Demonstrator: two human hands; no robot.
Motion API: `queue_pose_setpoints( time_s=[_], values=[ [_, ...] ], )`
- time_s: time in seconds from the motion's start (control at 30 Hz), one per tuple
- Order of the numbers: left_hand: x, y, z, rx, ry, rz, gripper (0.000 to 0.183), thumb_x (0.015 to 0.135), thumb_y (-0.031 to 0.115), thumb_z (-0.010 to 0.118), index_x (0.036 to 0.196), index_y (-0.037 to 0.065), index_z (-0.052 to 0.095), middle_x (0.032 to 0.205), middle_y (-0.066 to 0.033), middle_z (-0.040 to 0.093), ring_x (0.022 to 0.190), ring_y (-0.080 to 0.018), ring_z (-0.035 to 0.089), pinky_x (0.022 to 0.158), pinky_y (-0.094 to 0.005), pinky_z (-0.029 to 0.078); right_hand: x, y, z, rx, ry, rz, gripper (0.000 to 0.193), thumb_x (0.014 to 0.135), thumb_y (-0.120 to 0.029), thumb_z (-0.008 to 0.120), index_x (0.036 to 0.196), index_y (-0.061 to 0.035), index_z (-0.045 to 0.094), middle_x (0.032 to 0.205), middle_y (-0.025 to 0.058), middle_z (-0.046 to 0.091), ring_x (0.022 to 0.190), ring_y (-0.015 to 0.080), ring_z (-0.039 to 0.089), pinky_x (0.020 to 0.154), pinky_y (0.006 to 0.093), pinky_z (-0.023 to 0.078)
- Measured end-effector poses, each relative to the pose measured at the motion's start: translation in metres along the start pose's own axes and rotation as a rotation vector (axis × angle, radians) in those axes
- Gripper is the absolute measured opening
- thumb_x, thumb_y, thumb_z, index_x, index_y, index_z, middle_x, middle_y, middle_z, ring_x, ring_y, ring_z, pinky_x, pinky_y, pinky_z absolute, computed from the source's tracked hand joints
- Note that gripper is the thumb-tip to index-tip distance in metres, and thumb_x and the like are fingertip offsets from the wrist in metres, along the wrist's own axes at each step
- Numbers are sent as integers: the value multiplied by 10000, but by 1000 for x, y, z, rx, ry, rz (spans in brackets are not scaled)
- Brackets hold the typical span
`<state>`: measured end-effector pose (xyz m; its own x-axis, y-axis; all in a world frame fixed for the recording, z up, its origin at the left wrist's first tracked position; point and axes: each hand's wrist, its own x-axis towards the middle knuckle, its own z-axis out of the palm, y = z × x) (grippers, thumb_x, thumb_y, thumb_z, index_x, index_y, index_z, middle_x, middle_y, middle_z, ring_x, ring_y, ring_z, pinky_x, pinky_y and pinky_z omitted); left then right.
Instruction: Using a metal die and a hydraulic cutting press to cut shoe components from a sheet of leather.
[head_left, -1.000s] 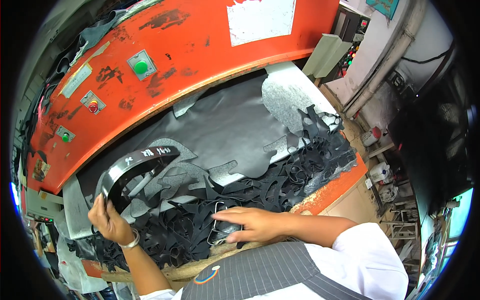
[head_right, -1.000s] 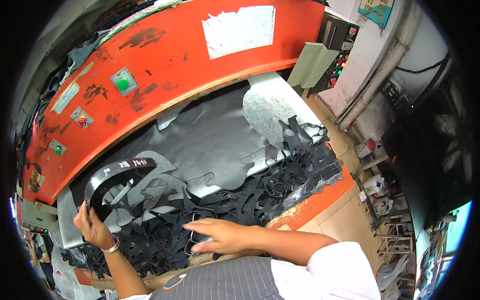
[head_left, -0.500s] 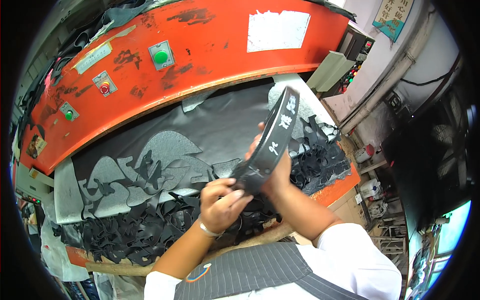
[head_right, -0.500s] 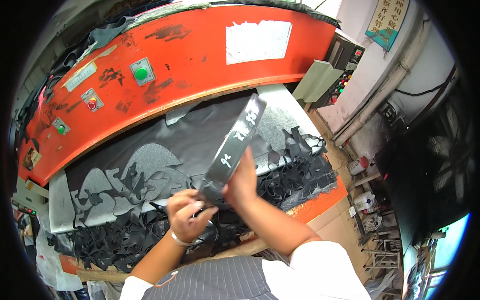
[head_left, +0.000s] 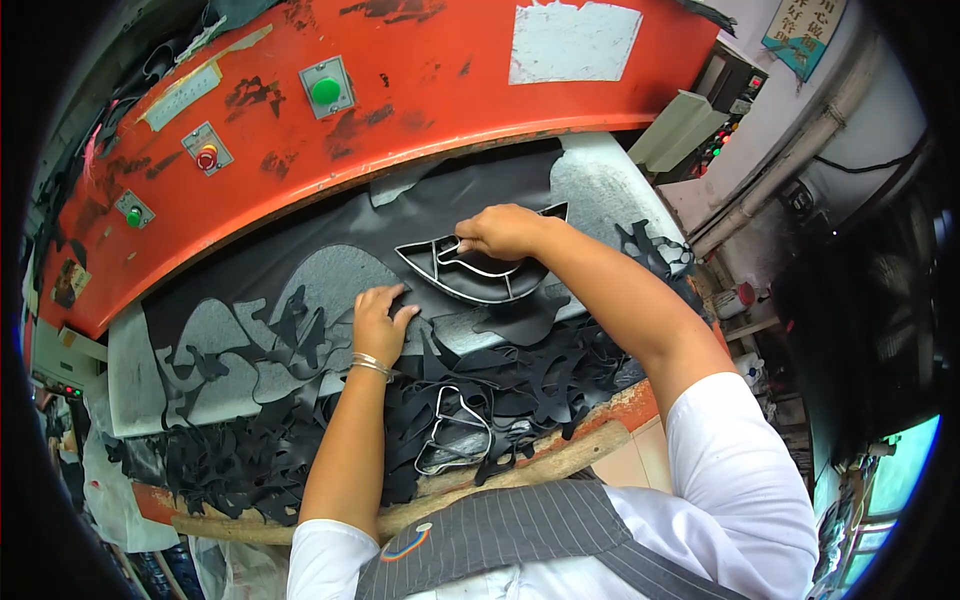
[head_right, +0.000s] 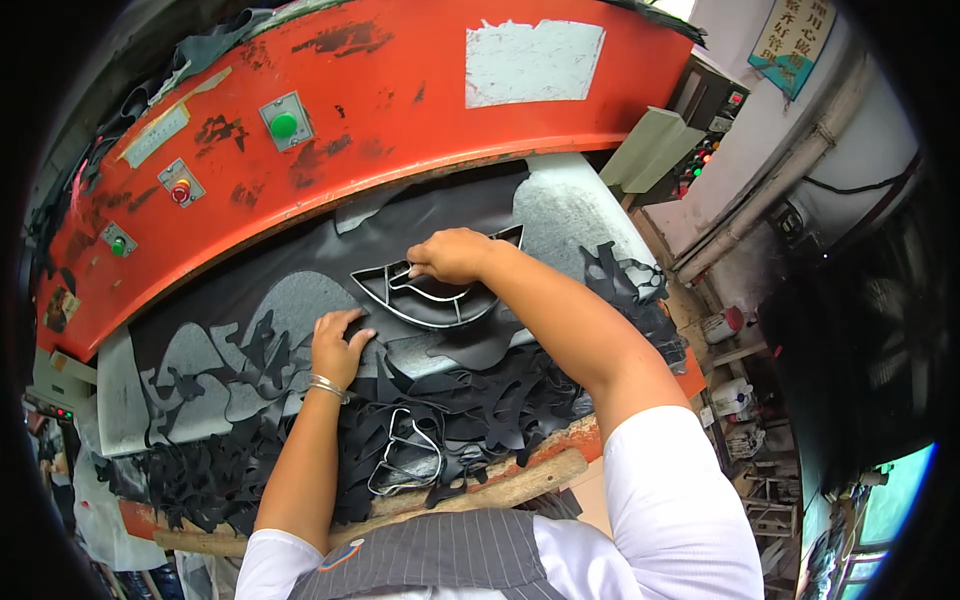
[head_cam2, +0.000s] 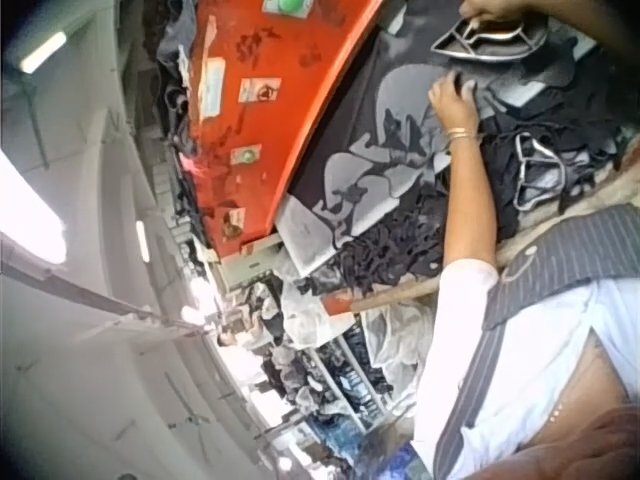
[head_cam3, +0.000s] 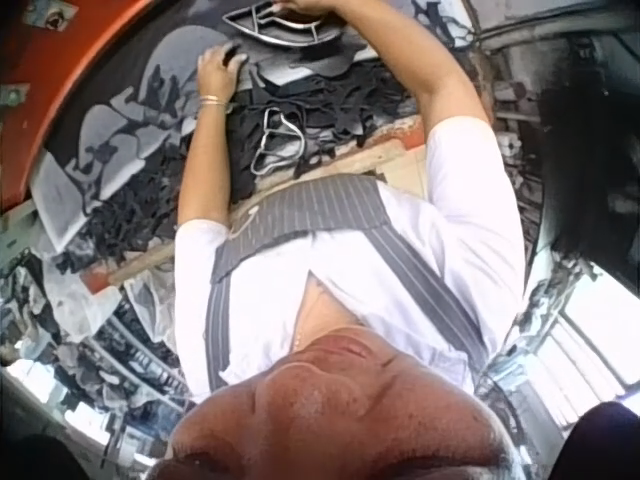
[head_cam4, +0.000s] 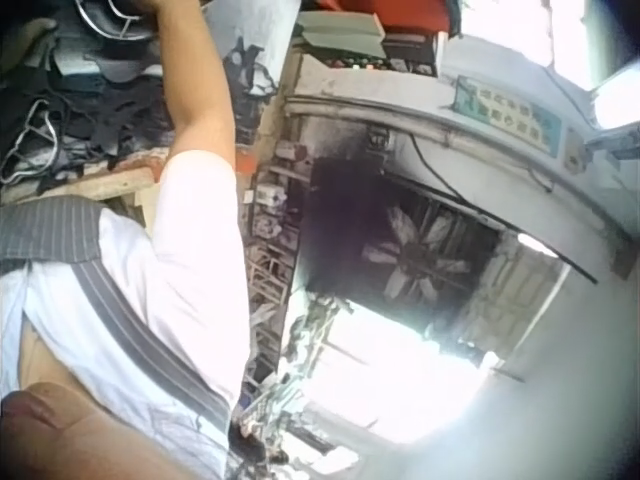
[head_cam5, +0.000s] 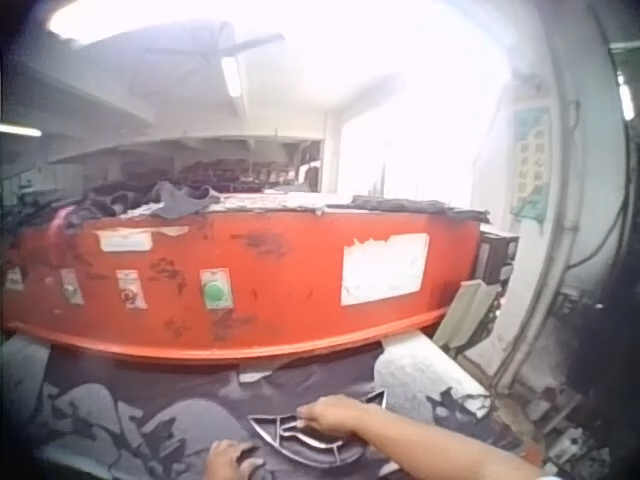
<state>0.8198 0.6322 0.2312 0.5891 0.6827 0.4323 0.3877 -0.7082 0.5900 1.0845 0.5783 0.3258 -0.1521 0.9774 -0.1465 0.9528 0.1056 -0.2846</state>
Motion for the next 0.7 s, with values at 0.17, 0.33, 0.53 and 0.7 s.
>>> queue_pose_setpoints(
  time_s=[0.17, 0.33, 0.53, 0.7],
  values=[
    [-1, 4, 4, -19, -17, -119, 427, 729, 137, 776, 1114, 43, 619, 1128, -124, 635, 1090, -323, 536, 937, -400, 437, 28, 0, 17, 32, -20, 25, 342, 950, -434, 510, 1035, -127, 632, 960, 160, 683, 932, 392, 638, 806, 486, 496],
    [0, 0, 3, -6, -63, -92, 414, 763, 143, 744, 1126, 55, 567, 1243, -117, 610, 1173, -320, 515, 986, -422, 390, 37, -3, 31, 51, 1, 84, 338, 953, -426, 507, 1042, -125, 633, 925, 175, 680, 918, 391, 644, 810, 492, 495],
    [9, 1, 6, 69, -121, -87, 362, 801, 161, 700, 1114, 68, 542, 1320, -118, 583, 1270, -321, 465, 1027, -439, 334, 37, 2, 43, 71, 208, 53, 319, 929, -387, 551, 1072, -114, 635, 1117, 149, 649, 1074, 343, 599, 883, 473, 462],
    [3, -4, 2, 92, -141, -112, 333, 818, 169, 682, 1103, 77, 535, 1336, -109, 573, 1299, -309, 435, 1042, -435, 319, -22, -11, 68, 149, 713, 270, 652, 807, -464, 695, 1349, -162, 497, 1393, 292, 388, 1309, 457, 353, 1063, 540, 280]
  ],
)
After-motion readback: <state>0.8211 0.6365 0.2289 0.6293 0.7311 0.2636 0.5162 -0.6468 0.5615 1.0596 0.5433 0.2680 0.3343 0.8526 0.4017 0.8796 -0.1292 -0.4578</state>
